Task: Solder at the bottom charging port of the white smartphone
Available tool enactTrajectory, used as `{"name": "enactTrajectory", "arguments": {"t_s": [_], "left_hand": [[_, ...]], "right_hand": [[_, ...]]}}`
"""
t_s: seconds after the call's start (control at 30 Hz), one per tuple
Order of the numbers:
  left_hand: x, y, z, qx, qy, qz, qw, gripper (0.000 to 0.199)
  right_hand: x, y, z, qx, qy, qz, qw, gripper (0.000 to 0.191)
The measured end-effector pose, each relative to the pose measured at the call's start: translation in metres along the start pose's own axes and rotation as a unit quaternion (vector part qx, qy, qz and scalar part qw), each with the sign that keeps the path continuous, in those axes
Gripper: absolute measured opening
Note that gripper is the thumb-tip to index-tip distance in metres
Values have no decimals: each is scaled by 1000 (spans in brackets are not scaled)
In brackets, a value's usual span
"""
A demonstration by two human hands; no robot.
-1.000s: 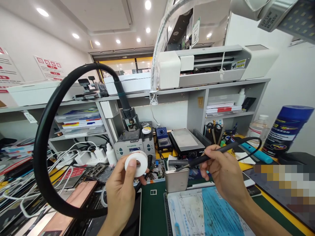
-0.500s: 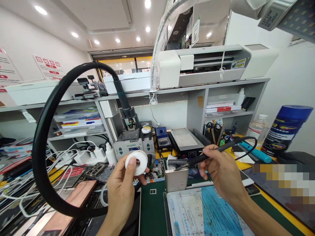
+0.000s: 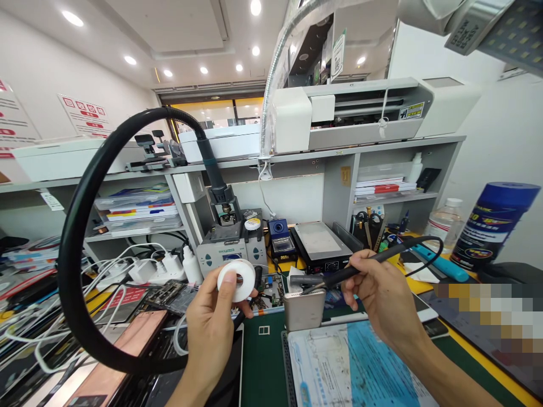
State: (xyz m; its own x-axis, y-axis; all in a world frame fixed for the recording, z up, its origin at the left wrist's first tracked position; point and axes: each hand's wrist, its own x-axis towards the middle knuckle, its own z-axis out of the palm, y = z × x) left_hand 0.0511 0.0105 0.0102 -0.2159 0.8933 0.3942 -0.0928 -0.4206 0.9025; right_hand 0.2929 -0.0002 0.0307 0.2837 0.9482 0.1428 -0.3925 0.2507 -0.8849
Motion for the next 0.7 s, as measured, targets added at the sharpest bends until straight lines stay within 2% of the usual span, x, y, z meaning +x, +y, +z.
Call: {"name": "enactTrajectory", "arguments": {"t_s": [0.7], "left_hand": [[4,-5,-4,29,-8,-9,1000,42]], "right_hand": [[1,2,-3,5,-5,-3,1000,24]]}}
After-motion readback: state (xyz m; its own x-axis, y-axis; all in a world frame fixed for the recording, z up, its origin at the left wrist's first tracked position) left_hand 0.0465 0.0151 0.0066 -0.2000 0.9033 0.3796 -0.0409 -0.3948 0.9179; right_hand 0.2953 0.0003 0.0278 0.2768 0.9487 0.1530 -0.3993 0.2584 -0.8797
